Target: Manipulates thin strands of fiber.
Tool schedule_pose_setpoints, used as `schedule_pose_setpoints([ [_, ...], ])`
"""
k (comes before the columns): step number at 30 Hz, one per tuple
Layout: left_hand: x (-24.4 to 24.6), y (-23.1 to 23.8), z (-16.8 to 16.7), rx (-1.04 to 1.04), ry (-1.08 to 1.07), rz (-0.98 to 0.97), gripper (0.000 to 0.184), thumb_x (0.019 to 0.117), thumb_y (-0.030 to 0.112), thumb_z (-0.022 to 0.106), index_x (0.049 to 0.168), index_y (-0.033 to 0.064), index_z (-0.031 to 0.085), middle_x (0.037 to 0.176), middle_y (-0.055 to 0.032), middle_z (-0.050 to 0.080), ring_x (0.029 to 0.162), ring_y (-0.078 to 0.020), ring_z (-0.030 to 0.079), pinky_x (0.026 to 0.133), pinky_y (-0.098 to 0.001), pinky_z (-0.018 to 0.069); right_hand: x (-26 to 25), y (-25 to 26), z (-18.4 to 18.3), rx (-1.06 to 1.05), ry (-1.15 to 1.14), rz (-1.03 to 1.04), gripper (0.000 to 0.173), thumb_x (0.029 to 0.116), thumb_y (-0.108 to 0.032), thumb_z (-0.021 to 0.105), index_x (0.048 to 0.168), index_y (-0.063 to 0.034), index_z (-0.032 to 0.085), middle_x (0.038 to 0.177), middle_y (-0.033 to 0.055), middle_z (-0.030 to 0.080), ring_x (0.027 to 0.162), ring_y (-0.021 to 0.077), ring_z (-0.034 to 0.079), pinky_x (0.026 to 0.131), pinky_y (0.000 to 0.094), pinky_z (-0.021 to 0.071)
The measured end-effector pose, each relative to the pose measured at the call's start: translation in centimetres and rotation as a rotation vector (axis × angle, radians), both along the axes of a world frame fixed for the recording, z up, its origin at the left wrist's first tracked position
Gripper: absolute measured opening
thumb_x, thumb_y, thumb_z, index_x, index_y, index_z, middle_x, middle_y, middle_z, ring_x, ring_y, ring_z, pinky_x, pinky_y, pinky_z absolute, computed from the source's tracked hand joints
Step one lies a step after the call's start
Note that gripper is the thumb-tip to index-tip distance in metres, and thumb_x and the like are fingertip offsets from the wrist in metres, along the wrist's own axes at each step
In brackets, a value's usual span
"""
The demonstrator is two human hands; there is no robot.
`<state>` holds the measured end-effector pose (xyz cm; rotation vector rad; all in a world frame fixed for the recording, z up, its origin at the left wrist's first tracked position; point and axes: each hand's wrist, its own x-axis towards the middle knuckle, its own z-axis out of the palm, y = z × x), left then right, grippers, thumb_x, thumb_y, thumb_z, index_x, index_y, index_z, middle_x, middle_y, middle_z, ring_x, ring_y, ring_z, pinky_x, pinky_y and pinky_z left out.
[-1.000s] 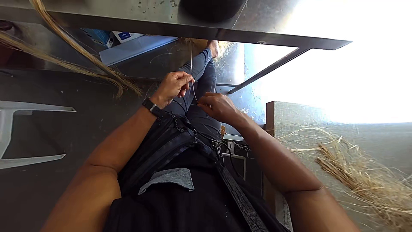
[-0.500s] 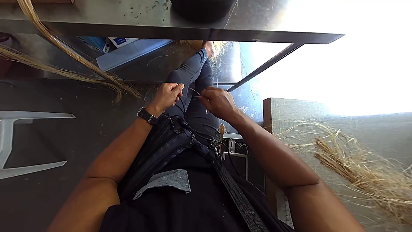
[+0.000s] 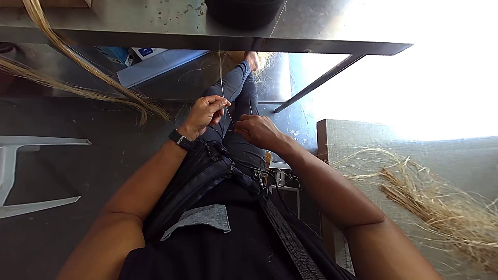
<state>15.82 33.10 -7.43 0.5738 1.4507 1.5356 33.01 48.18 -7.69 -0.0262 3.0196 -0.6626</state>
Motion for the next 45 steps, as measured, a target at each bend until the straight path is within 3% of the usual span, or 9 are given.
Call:
schedule_pose_setpoints([
  [6, -0.8, -0.1, 1.6, 0.13, 0.119, 0.066, 0.023, 0.109, 0.015, 0.048, 0.108, 0.0, 0.066, 0.099, -0.0109, 0.071, 0.059, -0.0123, 0.064, 0.055, -0.0251, 0.0576, 0.2, 0.3, 0.1, 0.054, -0.422, -0.053, 0.02, 0.101, -0.026, 0.062, 0.103, -0.0115, 0.075, 0.099, 0.0123, 0.073, 0.097, 0.0341, 0.07, 0.079, 0.0596, 0.0551],
  [10, -0.9, -0.3, 2.0, 0.167, 0.125, 0.044, 0.022, 0.1095, 0.012, 0.045, 0.105, -0.0004, 0.063, 0.102, -0.0146, 0.073, 0.061, -0.0154, 0.068, 0.056, -0.0272, 0.0597, 0.6, 1.3, 1.4, -0.075, -0.412, -0.124, 0.041, 0.0934, -0.036, 0.075, 0.128, -0.0155, 0.069, 0.119, 0.0131, 0.07, 0.104, 0.0341, 0.069, 0.088, 0.061, 0.0546],
  [12, -1.0, -0.5, 2.1, 0.157, 0.125, 0.021, 0.022, 0.1094, 0.012, 0.045, 0.103, 0.0001, 0.063, 0.099, -0.0142, 0.074, 0.059, -0.0145, 0.068, 0.054, -0.0259, 0.0586, 0.7, 1.9, 3.0, -0.236, -0.327, -0.174, 0.045, 0.0944, -0.035, 0.075, 0.132, -0.0131, 0.067, 0.119, 0.0124, 0.07, 0.087, 0.0276, 0.071, 0.08, 0.0539, 0.0595],
  [14, -0.9, -0.7, 1.9, 0.153, 0.127, -0.032, 0.022, 0.1093, 0.012, 0.045, 0.103, 0.0007, 0.064, 0.099, -0.013, 0.074, 0.057, -0.0134, 0.066, 0.052, -0.0249, 0.057, 0.7, 2.3, 4.2, -0.464, -0.198, -0.273, 0.036, 0.0988, -0.029, 0.071, 0.128, -0.0086, 0.067, 0.114, 0.0099, 0.072, 0.064, 0.0182, 0.068, 0.061, 0.041, 0.0613],
  [18, 0.1, -0.4, 1.9, 0.135, 0.132, -0.168, 0.023, 0.109, 0.012, 0.047, 0.103, -0.0004, 0.066, 0.097, -0.0141, 0.074, 0.057, -0.0141, 0.065, 0.051, -0.0256, 0.0563, 0.3, 2.7, 4.3, -1.018, -0.043, -0.41, 0.024, 0.1047, -0.017, 0.061, 0.122, -0.0016, 0.068, 0.1, 0.0083, 0.072, 0.058, 0.0129, 0.064, 0.054, 0.0292, 0.0592],
  [21, 1.0, 0.2, 2.2, 0.116, 0.14, -0.26, 0.024, 0.1087, 0.013, 0.048, 0.105, -0.001, 0.067, 0.096, -0.0143, 0.073, 0.058, -0.0157, 0.066, 0.052, -0.0277, 0.0578, 0.2, 2.2, 4.1, -1.241, -0.066, -0.46, 0.025, 0.1068, -0.015, 0.056, 0.124, -0.0006, 0.067, 0.093, 0.0086, 0.071, 0.055, 0.0115, 0.061, 0.051, 0.0263, 0.0562],
  [26, 2.1, 0.9, 2.1, 0.121, 0.128, -0.362, 0.023, 0.1089, 0.013, 0.048, 0.105, -0.0007, 0.067, 0.092, -0.0142, 0.074, 0.057, -0.0149, 0.066, 0.052, -0.0266, 0.0571, 0.0, 1.2, 3.7, -1.288, 0.024, -0.519, 0.023, 0.1056, -0.015, 0.059, 0.117, 0.0012, 0.07, 0.08, 0.0064, 0.069, 0.052, 0.0093, 0.057, 0.049, 0.0239, 0.0527],
  [40, 2.4, 0.9, 1.3, 0.186, 0.066, -0.477, 0.03, 0.11, 0.014, 0.039, 0.102, 0.0018, 0.066, 0.085, -0.0096, 0.071, 0.057, -0.01, 0.062, 0.051, -0.0221, 0.0517, 0.0, 1.8, 3.1, -1.454, 0.076, -0.469, 0.021, 0.1057, -0.014, 0.057, 0.112, 0.0003, 0.071, 0.081, 0.0047, 0.066, 0.057, 0.0088, 0.057, 0.052, 0.024, 0.0528],
  [45, 2.3, 1.1, 1.3, 0.108, 0.337, -0.295, 0.027, 0.1103, 0.019, 0.045, 0.112, 0.0026, 0.067, 0.094, -0.0069, 0.072, 0.056, -0.0102, 0.059, 0.05, -0.0226, 0.0505, 0.0, 1.6, 3.2, -1.237, 0.156, -0.53, 0.017, 0.1029, -0.011, 0.062, 0.104, 0.0022, 0.072, 0.081, 0.007, 0.069, 0.056, 0.0095, 0.058, 0.052, 0.0244, 0.0531],
])
